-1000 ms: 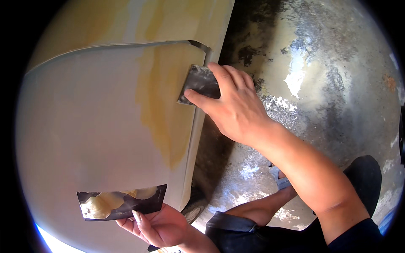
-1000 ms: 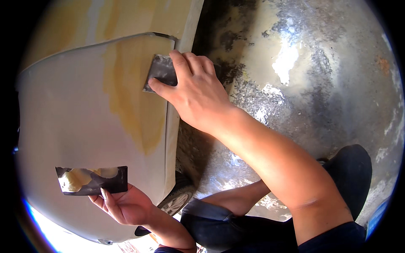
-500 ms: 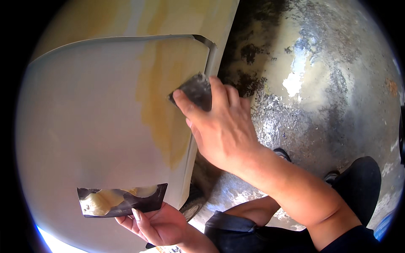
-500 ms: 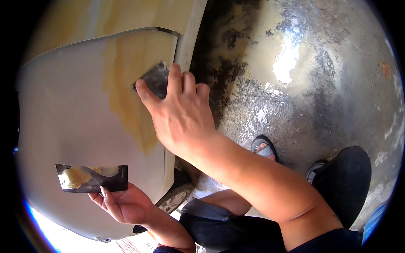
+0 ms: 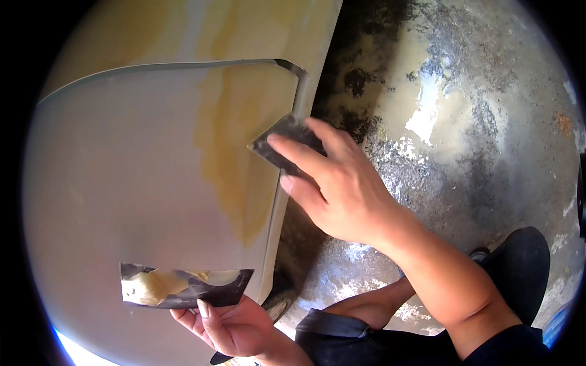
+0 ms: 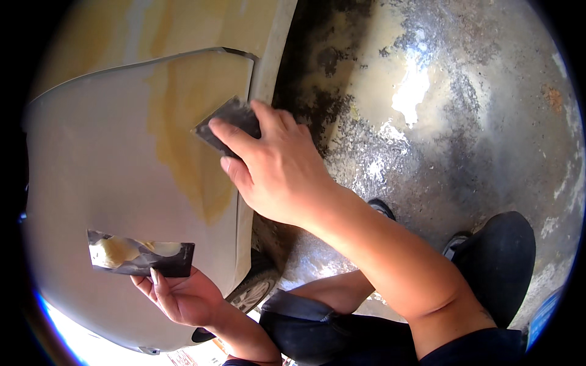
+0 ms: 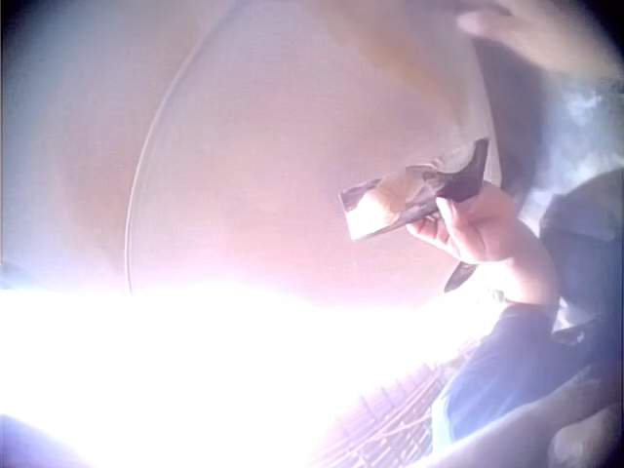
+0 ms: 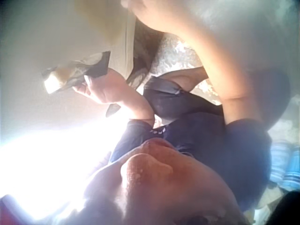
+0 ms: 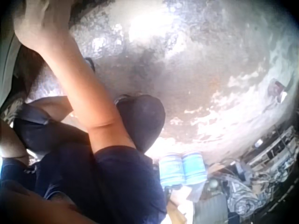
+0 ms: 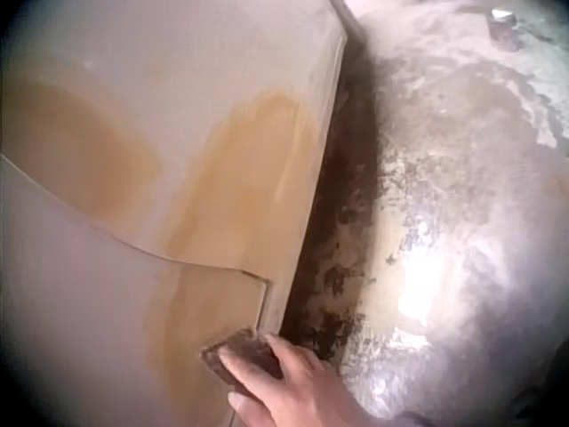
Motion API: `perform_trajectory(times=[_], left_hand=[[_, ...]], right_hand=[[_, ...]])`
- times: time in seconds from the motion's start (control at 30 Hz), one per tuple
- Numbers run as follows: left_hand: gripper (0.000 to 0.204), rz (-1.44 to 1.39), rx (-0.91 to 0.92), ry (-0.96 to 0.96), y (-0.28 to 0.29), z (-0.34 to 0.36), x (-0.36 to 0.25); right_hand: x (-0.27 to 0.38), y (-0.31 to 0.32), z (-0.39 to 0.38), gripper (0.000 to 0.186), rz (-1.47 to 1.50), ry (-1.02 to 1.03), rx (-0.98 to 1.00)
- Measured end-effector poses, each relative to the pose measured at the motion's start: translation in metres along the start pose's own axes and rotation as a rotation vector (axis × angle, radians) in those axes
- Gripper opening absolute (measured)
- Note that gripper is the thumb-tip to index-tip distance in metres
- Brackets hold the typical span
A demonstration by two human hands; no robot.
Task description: The person applies a beige body filler to the side of a white car using a metal putty knife and spreads it evenly across the surface. The person repeatedly scoops filler from the knife and smooths it along the door panel.
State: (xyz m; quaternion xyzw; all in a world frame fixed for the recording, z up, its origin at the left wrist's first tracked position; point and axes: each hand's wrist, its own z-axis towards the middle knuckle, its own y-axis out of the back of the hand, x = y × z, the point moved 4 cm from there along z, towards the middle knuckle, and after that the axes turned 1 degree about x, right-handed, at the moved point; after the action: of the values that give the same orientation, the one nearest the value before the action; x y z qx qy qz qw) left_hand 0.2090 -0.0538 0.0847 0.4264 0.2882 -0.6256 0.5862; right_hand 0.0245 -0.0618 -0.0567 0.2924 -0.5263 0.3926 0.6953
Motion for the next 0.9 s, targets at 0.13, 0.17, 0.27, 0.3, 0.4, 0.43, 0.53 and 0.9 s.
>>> perform_trajectory(times=[0.13,0.17,0.27,0.3,0.4,0.43,0.53,0.9], left_hand=[[0.054,-0.075,-0.077,0.244,-0.012,-0.004,0.009],[0.055,-0.113,-0.065,0.304,-0.016,-0.004,0.011],[0.052,-0.074,-0.096,0.215,-0.020,0.001,0.009],[0.052,-0.059,-0.089,0.222,-0.012,0.003,0.007],[0.052,0.019,-0.078,0.069,-0.018,0.005,-0.001],[0.048,-0.008,-0.025,0.048,-0.016,0.005,-0.001],[0.047,-0.006,-0.046,0.030,-0.018,0.002,0.000],[0.049,0.036,-0.058,0.016,-0.012,-0.001,0.002]], right_hand=[[0.018,0.007,-0.014,0.045,1.124,0.022,0.424],[0.024,0.004,-0.020,0.045,1.146,0.096,0.475],[0.013,0.004,-0.020,0.041,0.778,0.173,0.476],[0.004,0.004,-0.020,0.040,0.511,0.126,0.436],[-0.007,0.006,-0.010,0.042,0.158,0.014,0.157],[-0.007,0.008,-0.004,0.043,0.062,-0.039,0.029],[-0.003,0.006,0.014,0.044,-0.170,-0.110,-0.169],[0.013,-0.039,-0.005,0.048,-0.283,-0.023,-0.113]])
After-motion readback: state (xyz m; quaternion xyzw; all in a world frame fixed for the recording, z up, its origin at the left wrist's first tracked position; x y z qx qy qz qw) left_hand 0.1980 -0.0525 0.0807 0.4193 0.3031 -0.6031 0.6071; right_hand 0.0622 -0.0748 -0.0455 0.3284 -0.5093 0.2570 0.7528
